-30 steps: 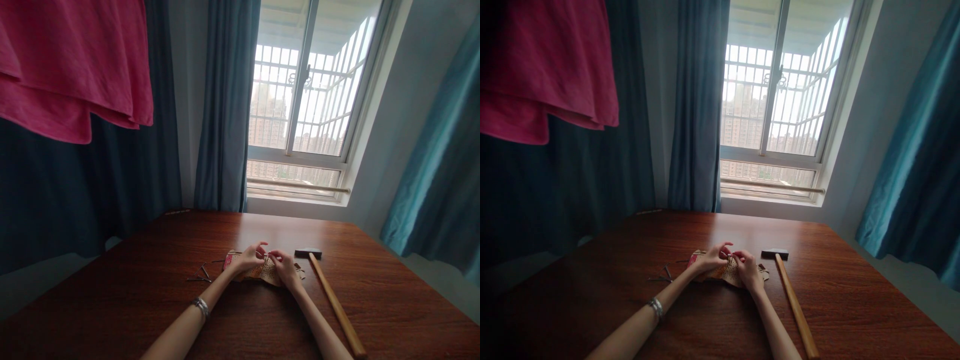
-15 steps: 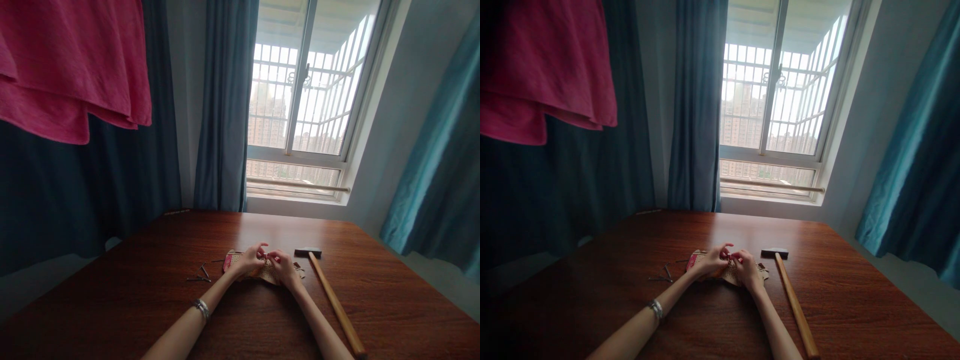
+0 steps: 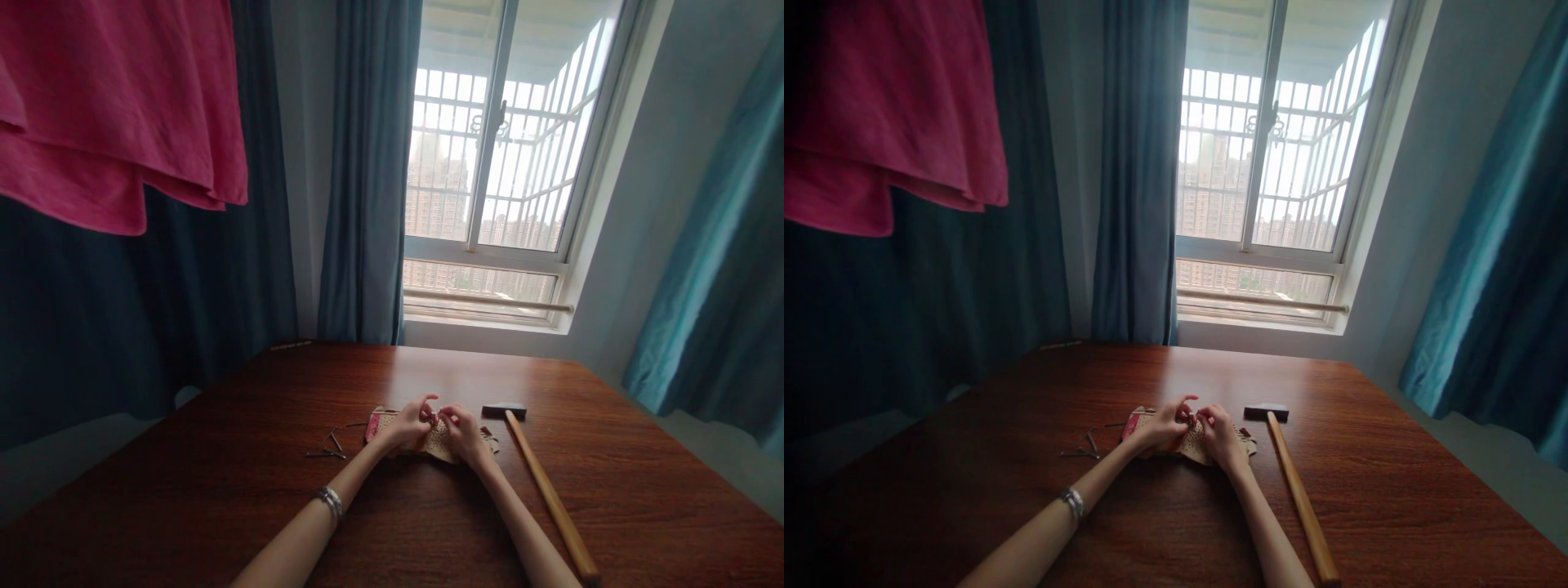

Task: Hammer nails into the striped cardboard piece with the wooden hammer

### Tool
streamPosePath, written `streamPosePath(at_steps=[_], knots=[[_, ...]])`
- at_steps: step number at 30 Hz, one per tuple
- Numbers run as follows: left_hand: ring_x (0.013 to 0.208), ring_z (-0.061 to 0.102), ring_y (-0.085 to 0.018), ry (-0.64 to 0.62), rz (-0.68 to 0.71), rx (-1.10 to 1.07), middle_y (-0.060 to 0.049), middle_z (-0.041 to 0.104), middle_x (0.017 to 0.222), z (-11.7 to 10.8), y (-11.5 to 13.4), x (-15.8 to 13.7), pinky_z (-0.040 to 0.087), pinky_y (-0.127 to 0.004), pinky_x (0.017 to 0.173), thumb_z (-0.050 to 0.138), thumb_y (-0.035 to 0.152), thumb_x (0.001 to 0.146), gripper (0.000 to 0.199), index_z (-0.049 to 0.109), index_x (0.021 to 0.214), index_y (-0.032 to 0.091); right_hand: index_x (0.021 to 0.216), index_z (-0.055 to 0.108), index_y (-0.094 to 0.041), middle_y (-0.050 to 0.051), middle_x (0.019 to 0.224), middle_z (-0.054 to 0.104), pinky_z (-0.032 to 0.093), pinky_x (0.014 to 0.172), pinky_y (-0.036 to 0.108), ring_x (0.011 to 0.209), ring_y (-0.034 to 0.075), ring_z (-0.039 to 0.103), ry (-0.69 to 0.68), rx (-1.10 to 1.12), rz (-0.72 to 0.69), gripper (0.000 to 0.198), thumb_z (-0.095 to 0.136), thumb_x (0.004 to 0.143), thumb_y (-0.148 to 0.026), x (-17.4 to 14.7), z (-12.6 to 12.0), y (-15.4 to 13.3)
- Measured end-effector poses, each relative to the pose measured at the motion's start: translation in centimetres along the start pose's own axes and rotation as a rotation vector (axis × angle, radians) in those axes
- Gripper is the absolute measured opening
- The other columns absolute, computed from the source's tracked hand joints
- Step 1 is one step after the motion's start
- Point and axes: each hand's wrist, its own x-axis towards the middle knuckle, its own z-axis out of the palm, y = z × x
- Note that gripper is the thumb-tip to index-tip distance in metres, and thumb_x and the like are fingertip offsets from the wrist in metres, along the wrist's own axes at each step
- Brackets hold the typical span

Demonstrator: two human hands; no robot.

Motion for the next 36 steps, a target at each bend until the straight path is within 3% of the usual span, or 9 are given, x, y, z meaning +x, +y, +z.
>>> streamPosePath(at_steps=[5, 14, 29, 32, 36], knots=[[0.078, 0.055, -0.013, -0.013, 0.021, -0.032, 0.000, 0.058, 0.085, 0.0, -0.4, 0.2, 0.043, -0.022, 0.070, 0.052, 0.009, 0.064, 0.061, 0.040, 0.123, 0.019, 0.085, 0.059, -0.015, 0.002, 0.087, 0.062, 0.048, 0.072, 0.034, 0.078, 0.014, 0.058, -0.015, -0.001, 0.008, 0.019, 0.049, 0.085, -0.031, 0.0, 0.0, -0.1], [0.070, 0.052, -0.010, 0.127, 0.036, 0.047, 0.002, 0.056, 0.076, 0.8, -0.8, 0.4, 0.043, -0.021, 0.067, 0.055, 0.012, 0.065, 0.055, 0.044, 0.119, 0.016, 0.084, 0.059, -0.015, 0.001, 0.085, 0.062, 0.049, 0.071, 0.033, 0.077, 0.013, 0.058, -0.043, -0.001, 0.019, 0.019, 0.050, 0.085, -0.031, 0.2, -0.3, -0.7], [0.067, 0.053, -0.012, 0.203, 0.033, 0.178, 0.001, 0.058, 0.074, 1.5, -0.6, 0.8, 0.041, -0.021, 0.063, 0.057, 0.015, 0.063, 0.054, 0.049, 0.117, 0.015, 0.082, 0.060, -0.014, 0.001, 0.082, 0.062, 0.049, 0.069, 0.032, 0.073, 0.012, 0.059, -0.024, 0.027, 0.056, 0.019, 0.051, 0.084, -0.031, -0.1, -0.5, -1.6], [0.067, 0.053, -0.011, 0.208, 0.042, 0.160, 0.001, 0.058, 0.074, 1.5, -0.4, 0.6, 0.041, -0.021, 0.063, 0.056, 0.015, 0.064, 0.053, 0.048, 0.116, 0.015, 0.088, 0.060, -0.014, 0.002, 0.088, 0.063, 0.050, 0.068, 0.032, 0.076, 0.013, 0.059, -0.007, -0.007, 0.084, 0.020, 0.051, 0.084, -0.031, 0.1, -1.5, -1.7], [0.064, 0.052, -0.011, 0.206, 0.018, 0.145, 0.001, 0.057, 0.071, 1.5, -0.1, 0.4, 0.039, -0.020, 0.060, 0.055, 0.011, 0.062, 0.054, 0.049, 0.115, 0.014, 0.100, 0.058, -0.016, 0.005, 0.097, 0.063, 0.049, 0.071, 0.032, 0.081, 0.015, 0.060, 0.058, -0.119, 0.167, 0.023, 0.047, 0.085, -0.030, 0.2, -4.8, -1.4]])
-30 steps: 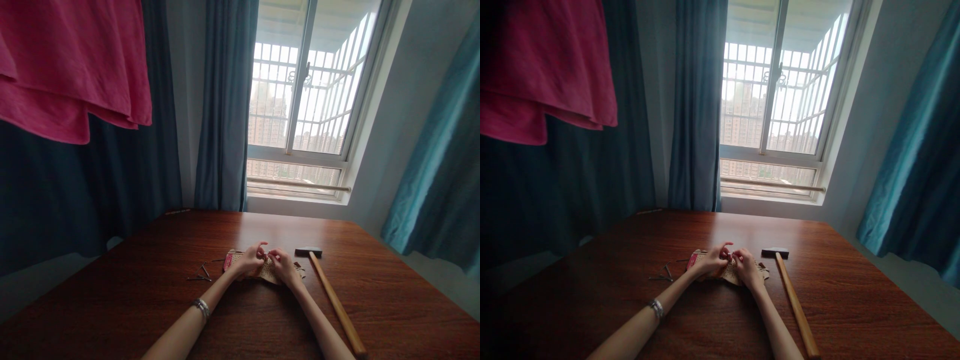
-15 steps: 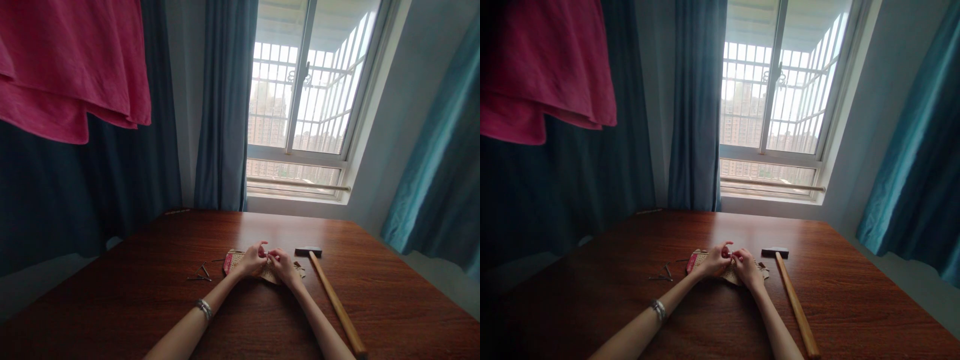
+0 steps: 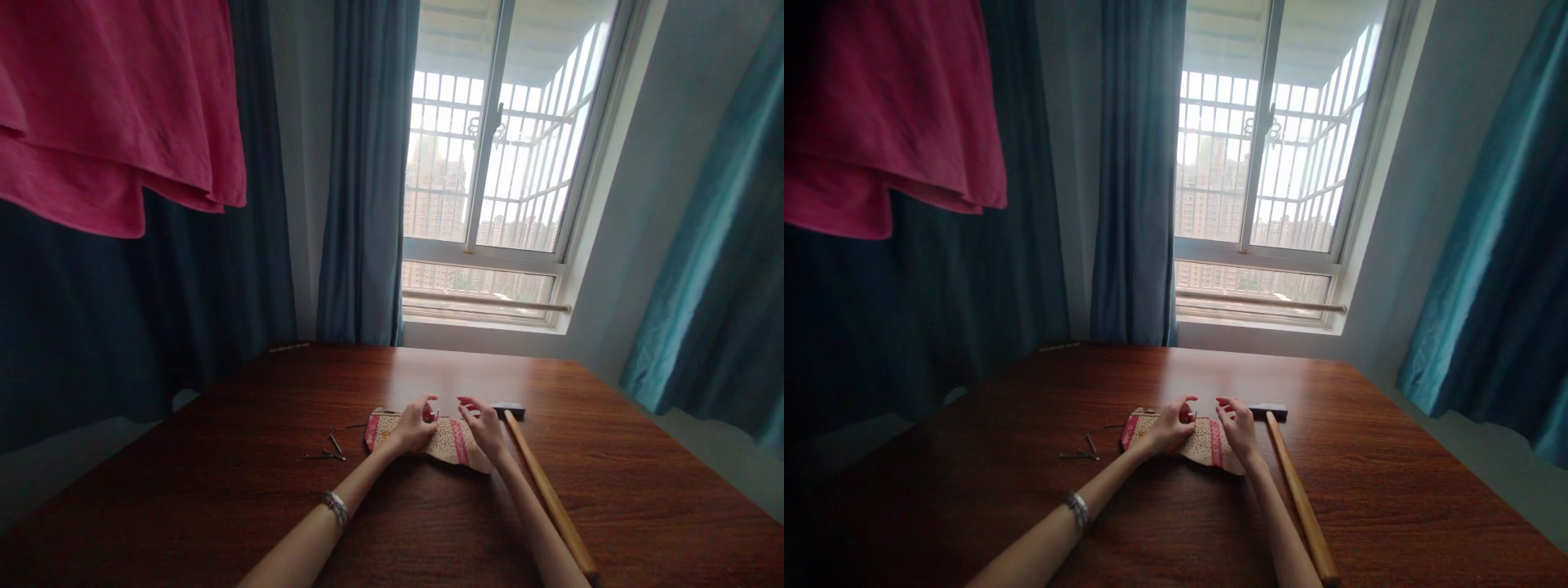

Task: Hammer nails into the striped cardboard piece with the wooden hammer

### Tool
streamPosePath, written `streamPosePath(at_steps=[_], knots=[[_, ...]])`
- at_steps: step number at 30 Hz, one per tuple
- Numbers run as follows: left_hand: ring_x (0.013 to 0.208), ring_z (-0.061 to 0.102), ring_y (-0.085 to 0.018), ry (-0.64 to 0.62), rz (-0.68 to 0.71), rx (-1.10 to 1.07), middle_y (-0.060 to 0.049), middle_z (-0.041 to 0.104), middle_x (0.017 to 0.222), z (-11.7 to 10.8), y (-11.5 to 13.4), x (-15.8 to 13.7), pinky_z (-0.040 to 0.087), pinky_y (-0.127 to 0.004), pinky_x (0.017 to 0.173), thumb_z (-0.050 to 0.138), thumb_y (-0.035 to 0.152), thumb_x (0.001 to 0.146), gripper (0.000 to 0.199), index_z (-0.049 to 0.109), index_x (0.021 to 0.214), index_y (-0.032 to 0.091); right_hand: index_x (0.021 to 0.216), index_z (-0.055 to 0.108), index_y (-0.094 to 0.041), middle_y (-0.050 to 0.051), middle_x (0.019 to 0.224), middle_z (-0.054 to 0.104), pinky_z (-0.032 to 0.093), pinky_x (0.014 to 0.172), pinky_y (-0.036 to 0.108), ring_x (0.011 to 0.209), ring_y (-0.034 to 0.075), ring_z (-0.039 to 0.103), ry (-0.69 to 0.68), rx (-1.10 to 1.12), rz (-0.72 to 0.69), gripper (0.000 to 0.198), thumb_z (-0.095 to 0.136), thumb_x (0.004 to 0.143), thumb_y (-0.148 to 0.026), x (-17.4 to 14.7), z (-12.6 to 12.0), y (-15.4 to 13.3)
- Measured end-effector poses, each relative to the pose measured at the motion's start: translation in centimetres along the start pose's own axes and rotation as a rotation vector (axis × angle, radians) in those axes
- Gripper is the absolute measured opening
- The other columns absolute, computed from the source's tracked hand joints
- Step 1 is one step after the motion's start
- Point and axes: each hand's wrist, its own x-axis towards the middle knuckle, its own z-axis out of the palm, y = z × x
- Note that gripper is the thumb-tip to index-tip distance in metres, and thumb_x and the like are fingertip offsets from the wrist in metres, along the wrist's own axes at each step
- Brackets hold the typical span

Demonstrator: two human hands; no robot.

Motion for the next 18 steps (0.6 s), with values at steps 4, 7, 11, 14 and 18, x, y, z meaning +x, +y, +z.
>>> streamPosePath(at_steps=[4, 7, 11, 14, 18], knots=[[0.063, 0.051, -0.010, 0.001, -0.005, -0.027, 0.002, 0.056, 0.069, 0.0, 0.2, -0.2, 0.039, -0.020, 0.059, 0.054, 0.011, 0.061, 0.053, 0.049, 0.114, 0.014, 0.101, 0.059, -0.016, 0.009, 0.098, 0.063, 0.045, 0.080, 0.031, 0.087, 0.019, 0.060, 0.045, -0.209, 0.152, 0.029, 0.041, 0.081, -0.026, -1.3, -4.4, 1.3], [0.063, 0.051, -0.010, 0.002, -0.005, -0.043, 0.002, 0.056, 0.069, -0.1, 0.2, -0.2, 0.039, -0.020, 0.059, 0.054, 0.010, 0.061, 0.053, 0.049, 0.114, 0.014, 0.103, 0.057, -0.016, 0.015, 0.103, 0.060, 0.040, 0.084, 0.041, 0.096, 0.028, 0.056, 0.030, -0.405, 0.293, 0.032, 0.042, 0.077, -0.026, -4.1, -7.4, 2.0], [0.064, 0.051, -0.010, 0.004, -0.016, -0.044, 0.002, 0.057, 0.070, -0.1, 0.1, -0.3, 0.039, -0.020, 0.061, 0.055, 0.010, 0.061, 0.053, 0.050, 0.114, 0.015, 0.097, 0.054, -0.012, 0.022, 0.090, 0.060, 0.042, 0.071, 0.049, 0.085, 0.038, 0.059, -0.059, -0.583, 0.477, 0.038, 0.048, 0.073, -0.041, -8.5, -10.0, 2.5], [0.063, 0.051, -0.010, 0.011, -0.022, -0.039, 0.002, 0.057, 0.071, 0.0, 0.1, -0.3, 0.039, -0.020, 0.060, 0.054, 0.010, 0.061, 0.053, 0.050, 0.114, 0.015, 0.085, 0.051, -0.015, 0.018, 0.084, 0.062, 0.044, 0.068, 0.044, 0.081, 0.036, 0.061, -0.150, -0.610, 0.521, 0.032, 0.048, 0.072, -0.045, -10.7, -10.9, 2.9], [0.063, 0.052, -0.010, 0.013, -0.021, -0.039, 0.002, 0.058, 0.071, -0.1, 0.3, -0.4, 0.040, -0.021, 0.061, 0.054, 0.009, 0.062, 0.053, 0.050, 0.114, 0.015, 0.072, 0.047, -0.022, 0.011, 0.080, 0.063, 0.043, 0.068, 0.037, 0.081, 0.030, 0.062, -0.242, -0.489, 0.507, 0.022, 0.049, 0.073, -0.044, -11.3, -11.4, 4.0]])
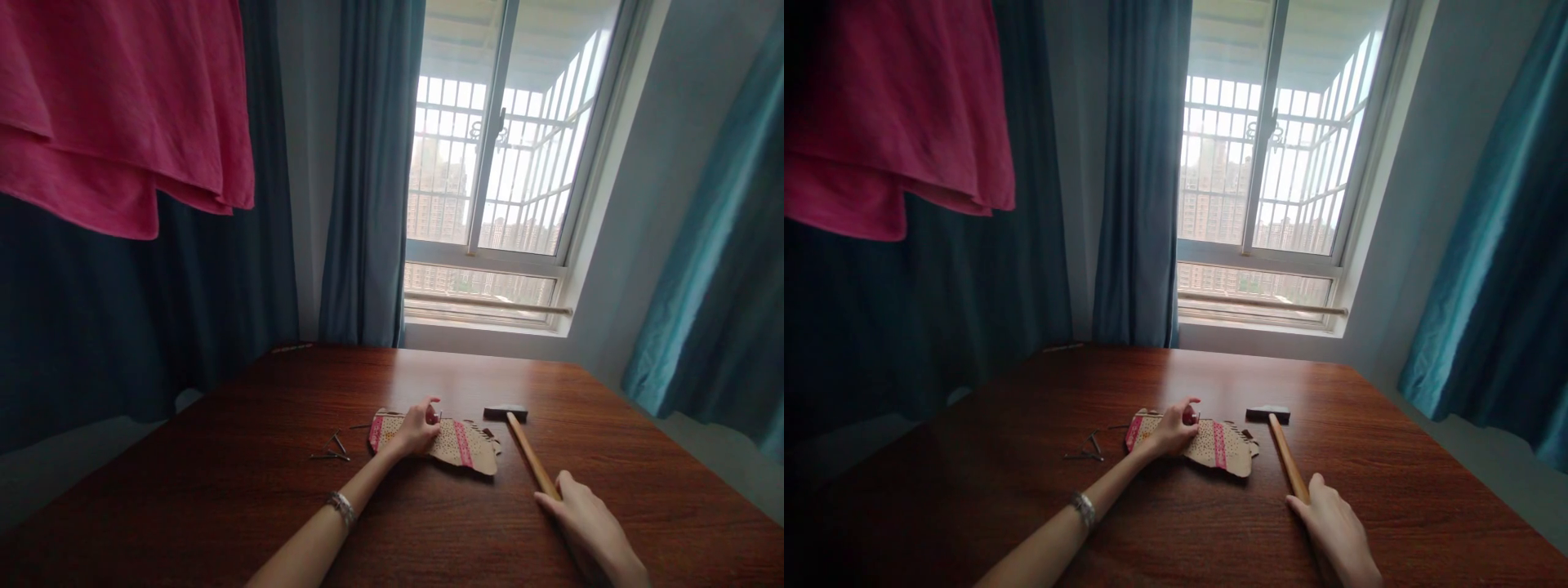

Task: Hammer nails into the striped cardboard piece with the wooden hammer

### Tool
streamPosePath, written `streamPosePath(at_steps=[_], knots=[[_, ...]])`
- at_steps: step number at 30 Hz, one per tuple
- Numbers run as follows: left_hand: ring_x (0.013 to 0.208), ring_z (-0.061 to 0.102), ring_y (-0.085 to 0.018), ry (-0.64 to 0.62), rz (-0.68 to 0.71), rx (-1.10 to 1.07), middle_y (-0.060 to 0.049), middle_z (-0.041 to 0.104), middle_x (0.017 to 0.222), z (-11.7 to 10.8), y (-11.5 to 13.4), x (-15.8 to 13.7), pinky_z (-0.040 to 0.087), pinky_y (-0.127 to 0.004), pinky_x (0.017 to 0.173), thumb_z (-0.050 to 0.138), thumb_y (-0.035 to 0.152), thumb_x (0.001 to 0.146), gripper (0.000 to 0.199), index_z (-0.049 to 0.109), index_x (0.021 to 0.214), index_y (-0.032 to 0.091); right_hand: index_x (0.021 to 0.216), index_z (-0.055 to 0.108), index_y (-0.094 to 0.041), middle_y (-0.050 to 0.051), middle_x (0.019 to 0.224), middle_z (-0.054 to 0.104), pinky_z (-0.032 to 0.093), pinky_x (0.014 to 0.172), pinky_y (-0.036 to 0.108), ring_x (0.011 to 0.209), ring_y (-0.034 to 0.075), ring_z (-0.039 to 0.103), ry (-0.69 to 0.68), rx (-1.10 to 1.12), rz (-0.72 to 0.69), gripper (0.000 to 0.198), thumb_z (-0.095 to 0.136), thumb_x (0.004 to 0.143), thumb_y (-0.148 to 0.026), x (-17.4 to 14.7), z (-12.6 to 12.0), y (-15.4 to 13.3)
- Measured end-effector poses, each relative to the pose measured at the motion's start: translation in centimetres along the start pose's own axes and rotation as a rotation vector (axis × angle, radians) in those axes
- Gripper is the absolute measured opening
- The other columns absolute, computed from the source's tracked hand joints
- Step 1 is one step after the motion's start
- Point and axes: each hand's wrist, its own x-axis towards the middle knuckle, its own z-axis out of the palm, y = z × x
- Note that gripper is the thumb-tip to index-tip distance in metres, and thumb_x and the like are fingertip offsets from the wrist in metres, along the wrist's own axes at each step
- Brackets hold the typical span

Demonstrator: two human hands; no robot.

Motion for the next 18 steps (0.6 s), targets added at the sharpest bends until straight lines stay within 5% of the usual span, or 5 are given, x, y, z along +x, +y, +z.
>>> streamPosePath(at_steps=[10, 18], knots=[[0.064, 0.053, -0.011, -0.016, -0.017, -0.003, 0.001, 0.059, 0.071, -0.4, 0.7, -0.2, 0.041, -0.021, 0.062, 0.054, 0.010, 0.062, 0.052, 0.050, 0.114, 0.014, 0.060, 0.047, -0.020, 0.000, 0.056, 0.054, 0.040, 0.046, 0.027, 0.054, 0.019, 0.058, -0.095, 0.541, 0.064, 0.025, 0.057, 0.066, -0.043, 0.9, 0.4, -0.1], [0.064, 0.052, -0.012, 0.004, 0.003, 0.037, 0.001, 0.059, 0.071, -0.2, 0.4, -0.1, 0.039, -0.021, 0.061, 0.055, 0.012, 0.062, 0.052, 0.051, 0.113, 0.014, 0.067, 0.042, -0.020, -0.010, 0.045, 0.039, 0.020, 0.027, 0.010, 0.029, 0.002, 0.034, -0.191, 0.877, 0.129, 0.025, 0.055, 0.070, -0.042, 0.4, 1.4, -1.0]])
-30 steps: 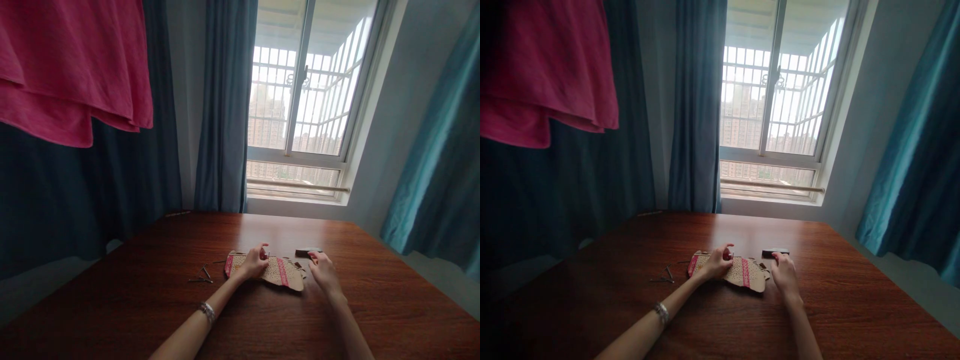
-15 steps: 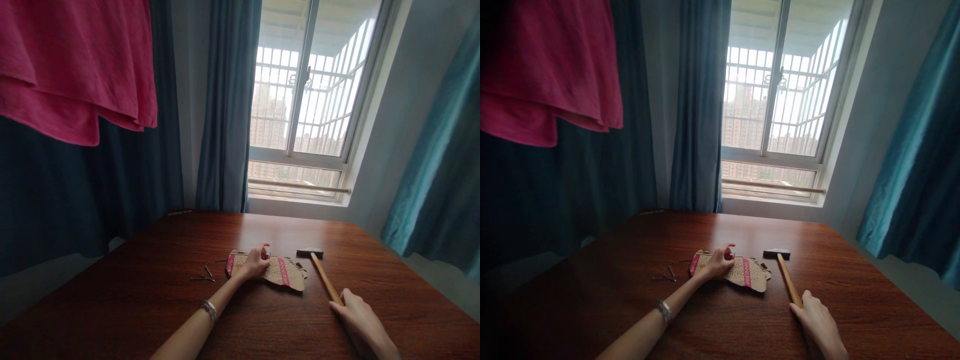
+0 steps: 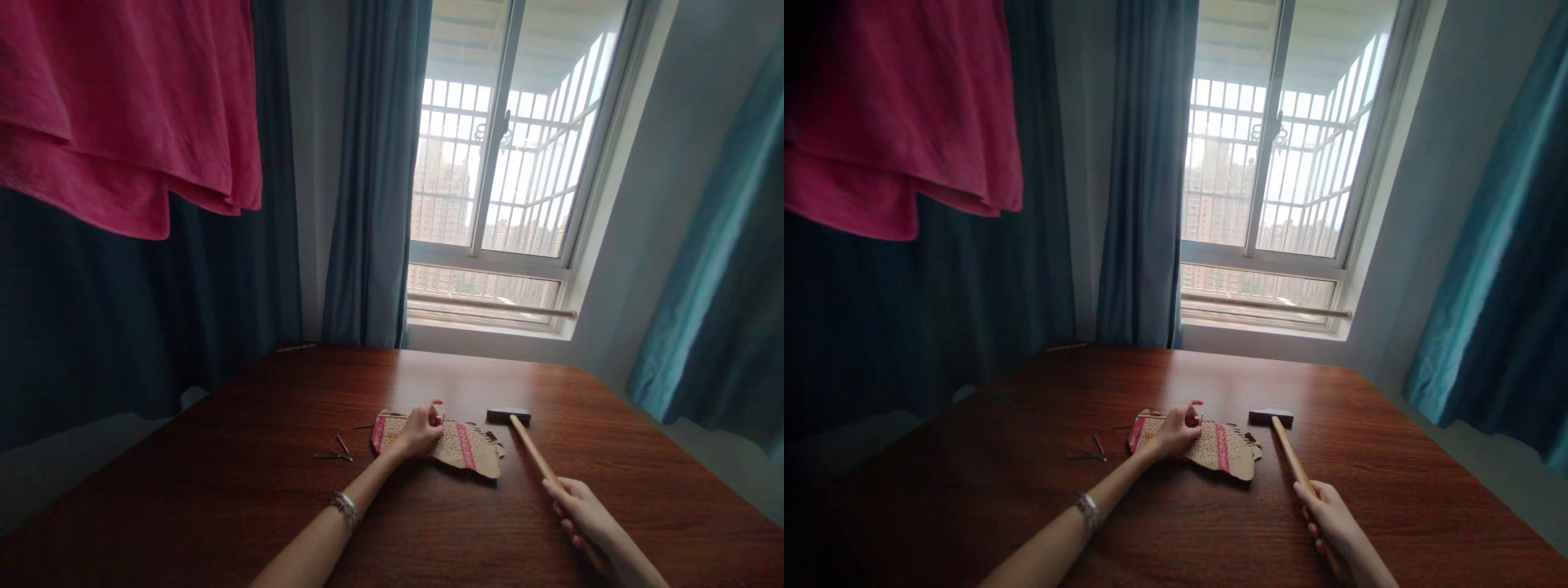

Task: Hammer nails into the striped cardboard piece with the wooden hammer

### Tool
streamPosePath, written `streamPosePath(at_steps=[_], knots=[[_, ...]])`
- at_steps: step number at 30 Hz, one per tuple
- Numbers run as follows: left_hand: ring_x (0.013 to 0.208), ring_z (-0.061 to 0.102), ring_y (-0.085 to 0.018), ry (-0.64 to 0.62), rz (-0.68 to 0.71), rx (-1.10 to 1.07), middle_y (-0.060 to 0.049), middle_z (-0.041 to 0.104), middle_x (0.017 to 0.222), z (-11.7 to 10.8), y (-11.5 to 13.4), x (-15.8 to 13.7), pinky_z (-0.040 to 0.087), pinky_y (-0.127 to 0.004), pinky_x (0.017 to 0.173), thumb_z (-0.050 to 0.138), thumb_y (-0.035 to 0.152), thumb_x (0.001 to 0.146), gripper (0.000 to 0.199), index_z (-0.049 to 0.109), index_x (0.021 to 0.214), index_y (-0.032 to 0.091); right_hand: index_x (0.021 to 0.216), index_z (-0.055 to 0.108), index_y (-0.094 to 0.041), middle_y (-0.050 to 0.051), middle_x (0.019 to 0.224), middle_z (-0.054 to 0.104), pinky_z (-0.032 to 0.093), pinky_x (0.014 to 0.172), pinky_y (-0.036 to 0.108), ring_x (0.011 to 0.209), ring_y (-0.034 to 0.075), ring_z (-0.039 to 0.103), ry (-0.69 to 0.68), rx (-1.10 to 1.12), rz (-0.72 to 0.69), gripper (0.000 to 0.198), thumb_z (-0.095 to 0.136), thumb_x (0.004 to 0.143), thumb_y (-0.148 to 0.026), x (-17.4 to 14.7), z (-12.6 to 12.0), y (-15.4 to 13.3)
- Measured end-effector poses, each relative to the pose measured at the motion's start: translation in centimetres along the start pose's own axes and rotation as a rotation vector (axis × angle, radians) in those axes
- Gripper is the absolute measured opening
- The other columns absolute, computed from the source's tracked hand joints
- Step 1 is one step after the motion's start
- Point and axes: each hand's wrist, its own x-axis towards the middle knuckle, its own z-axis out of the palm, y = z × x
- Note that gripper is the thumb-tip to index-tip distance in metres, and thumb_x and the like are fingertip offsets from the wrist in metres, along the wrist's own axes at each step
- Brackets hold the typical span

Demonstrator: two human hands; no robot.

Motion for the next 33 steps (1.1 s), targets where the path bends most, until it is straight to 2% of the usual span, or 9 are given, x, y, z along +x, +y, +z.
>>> streamPosePath(at_steps=[3, 5, 9, 12, 18, 22, 24, 28, 33], knots=[[0.063, 0.052, -0.011, -0.009, -0.007, 0.006, 0.001, 0.058, 0.069, -0.1, 0.1, 0.0, 0.039, -0.021, 0.060, 0.054, 0.012, 0.062, 0.051, 0.051, 0.113, 0.014, 0.068, 0.044, -0.020, -0.011, 0.043, 0.037, 0.018, 0.025, 0.010, 0.026, 0.001, 0.030, -0.016, 0.067, 0.003, 0.027, 0.059, 0.068, -0.042, -0.3, 0.0, -0.8], [0.063, 0.052, -0.011, -0.011, -0.008, 0.006, 0.001, 0.059, 0.069, -0.1, 0.2, 0.0, 0.040, -0.021, 0.061, 0.054, 0.012, 0.062, 0.051, 0.051, 0.113, 0.014, 0.074, 0.048, -0.019, -0.012, 0.042, 0.035, 0.018, 0.024, 0.010, 0.026, 0.000, 0.024, -0.091, 0.196, 0.032, 0.026, 0.061, 0.067, -0.041, -0.9, 0.0, -1.6], [0.064, 0.052, -0.011, -0.007, -0.005, -0.009, 0.001, 0.060, 0.073, -0.2, 0.2, -0.1, 0.040, -0.021, 0.061, 0.054, 0.010, 0.062, 0.053, 0.050, 0.114, 0.015, 0.088, 0.056, -0.018, -0.012, 0.046, 0.034, 0.016, 0.023, 0.009, 0.027, -0.002, 0.017, -0.376, 0.737, 0.071, 0.025, 0.065, 0.067, -0.030, -2.9, 0.2, -3.2], [0.065, 0.052, -0.011, -0.005, -0.024, -0.018, 0.001, 0.060, 0.073, -0.2, 0.4, -0.2, 0.040, -0.021, 0.062, 0.054, 0.009, 0.062, 0.054, 0.050, 0.115, 0.015, 0.098, 0.058, -0.016, -0.009, 0.054, 0.040, 0.017, 0.024, 0.008, 0.029, -0.004, 0.018, -0.548, 0.963, 0.099, 0.028, 0.062, 0.072, -0.023, -4.5, 0.4, -4.3], [0.066, 0.054, -0.012, -0.008, -0.051, -0.086, 0.000, 0.060, 0.075, -0.3, 0.5, -0.2, 0.041, -0.021, 0.063, 0.056, 0.008, 0.060, 0.059, 0.046, 0.119, 0.014, 0.105, 0.058, -0.020, -0.005, 0.057, 0.047, 0.020, 0.025, 0.009, 0.029, -0.003, 0.026, -0.659, 0.837, 0.268, 0.030, 0.059, 0.076, -0.027, -6.7, 2.1, -7.4], [0.066, 0.055, -0.013, -0.013, -0.059, -0.110, -0.001, 0.060, 0.074, -0.3, 0.5, -0.2, 0.042, -0.023, 0.062, 0.056, 0.008, 0.060, 0.058, 0.046, 0.117, 0.012, 0.123, 0.041, -0.034, -0.009, 0.052, 0.041, 0.016, 0.023, 0.010, 0.027, -0.002, 0.021, -0.683, 0.690, 0.181, 0.049, 0.057, 0.078, -0.032, -7.9, 3.8, -9.4], [0.066, 0.056, -0.013, -0.010, -0.054, -0.117, -0.001, 0.060, 0.074, -0.3, 0.5, -0.3, 0.042, -0.023, 0.062, 0.055, 0.008, 0.060, 0.057, 0.046, 0.116, 0.012, 0.128, 0.033, -0.036, -0.010, 0.052, 0.038, 0.014, 0.023, 0.010, 0.027, -0.001, 0.018, -0.684, 0.665, 0.125, 0.055, 0.056, 0.078, -0.035, -8.2, 4.5, -9.8], [0.066, 0.056, -0.013, -0.004, -0.063, -0.131, -0.001, 0.060, 0.074, -0.3, 0.6, -0.3, 0.042, -0.024, 0.063, 0.056, 0.007, 0.059, 0.056, 0.048, 0.114, 0.013, 0.128, 0.030, -0.036, -0.011, 0.051, 0.034, 0.013, 0.023, 0.009, 0.028, -0.002, 0.013, -0.676, 0.692, 0.069, 0.057, 0.055, 0.078, -0.038, -8.2, 5.2, -9.8], [0.066, 0.056, -0.013, -0.011, -0.064, -0.126, 0.000, 0.060, 0.074, -0.2, 0.5, -0.2, 0.043, -0.023, 0.062, 0.057, 0.007, 0.058, 0.058, 0.047, 0.115, 0.013, 0.127, 0.029, -0.036, -0.012, 0.051, 0.036, 0.019, 0.022, 0.010, 0.027, -0.001, 0.016, -0.686, 0.655, 0.098, 0.058, 0.056, 0.076, -0.041, -7.3, 5.5, -9.5]])
